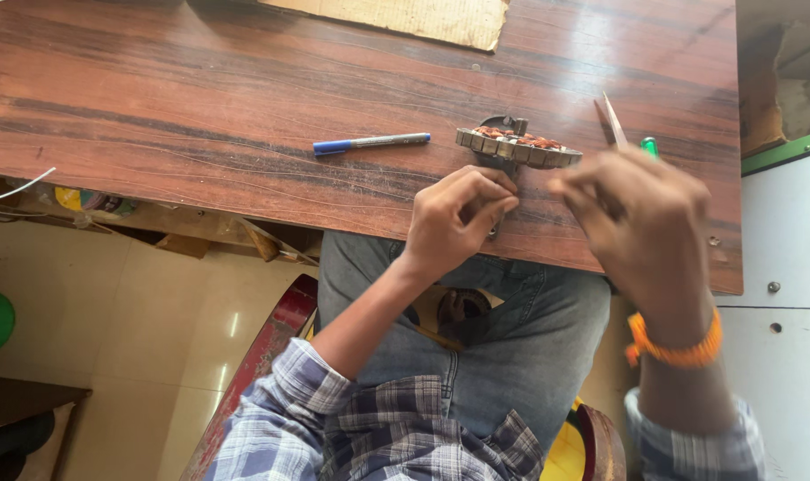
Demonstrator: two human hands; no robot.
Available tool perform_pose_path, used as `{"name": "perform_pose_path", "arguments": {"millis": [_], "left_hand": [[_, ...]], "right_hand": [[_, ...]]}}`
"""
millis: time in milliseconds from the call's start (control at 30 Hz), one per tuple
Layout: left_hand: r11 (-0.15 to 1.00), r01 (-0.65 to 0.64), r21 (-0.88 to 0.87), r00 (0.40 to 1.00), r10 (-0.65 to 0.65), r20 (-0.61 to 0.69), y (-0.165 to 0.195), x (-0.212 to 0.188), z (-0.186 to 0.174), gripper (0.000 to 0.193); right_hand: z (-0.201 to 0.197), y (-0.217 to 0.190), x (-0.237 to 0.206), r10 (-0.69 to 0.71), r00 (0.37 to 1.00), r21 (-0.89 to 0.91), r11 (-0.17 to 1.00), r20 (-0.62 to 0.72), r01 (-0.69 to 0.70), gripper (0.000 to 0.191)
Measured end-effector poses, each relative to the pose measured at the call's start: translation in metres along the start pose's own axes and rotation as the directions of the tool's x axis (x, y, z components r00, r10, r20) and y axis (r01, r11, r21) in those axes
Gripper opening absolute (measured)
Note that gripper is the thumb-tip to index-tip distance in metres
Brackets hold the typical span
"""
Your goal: The person works on a circular electrical component with copper windings, using a green-handled screwdriver to adjust or tighten parts. They rotate the component and continue manipulating it with both hands while seated at a wooden workbench.
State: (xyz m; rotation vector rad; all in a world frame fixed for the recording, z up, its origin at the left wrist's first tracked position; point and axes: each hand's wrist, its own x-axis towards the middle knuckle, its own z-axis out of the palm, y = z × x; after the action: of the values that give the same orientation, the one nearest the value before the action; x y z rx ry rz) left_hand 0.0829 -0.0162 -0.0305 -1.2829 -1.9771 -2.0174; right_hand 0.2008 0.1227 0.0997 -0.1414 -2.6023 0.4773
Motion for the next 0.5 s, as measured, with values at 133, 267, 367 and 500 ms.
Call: {"name": "perform_pose_path", "arguments": {"millis": [133,267,367,500], "left_hand": [[0.957,0.203,-0.207,0.973,-0.220,-0.065,0.004,0.000,0.009,0.007],[0.846,0.386,-0.367,0.899,-0.435,-0.056,0.002,0.002,0.009,0.011],[0.840,0.414,-0.350,0.884,-0.462,-0.063,-0.003,0.008,0.012,0.012],[0.860,0.446,-0.249,0.876,-0.476,-0.074,0.003,0.012,0.019,0.012]], "right_hand": [[0.023,0.009,0.037,-0.047,0.999,0.006,0.999,-0.018,0.047,0.011],[0.037,0.023,0.055,-0.023,0.999,0.020,1.000,0.024,0.022,0.008],[0.040,0.043,0.065,0.145,0.976,0.061,0.986,0.163,-0.157,0.007],[0.038,0.074,0.072,0.252,0.940,-0.062,0.968,0.229,-0.244,0.013]]}}
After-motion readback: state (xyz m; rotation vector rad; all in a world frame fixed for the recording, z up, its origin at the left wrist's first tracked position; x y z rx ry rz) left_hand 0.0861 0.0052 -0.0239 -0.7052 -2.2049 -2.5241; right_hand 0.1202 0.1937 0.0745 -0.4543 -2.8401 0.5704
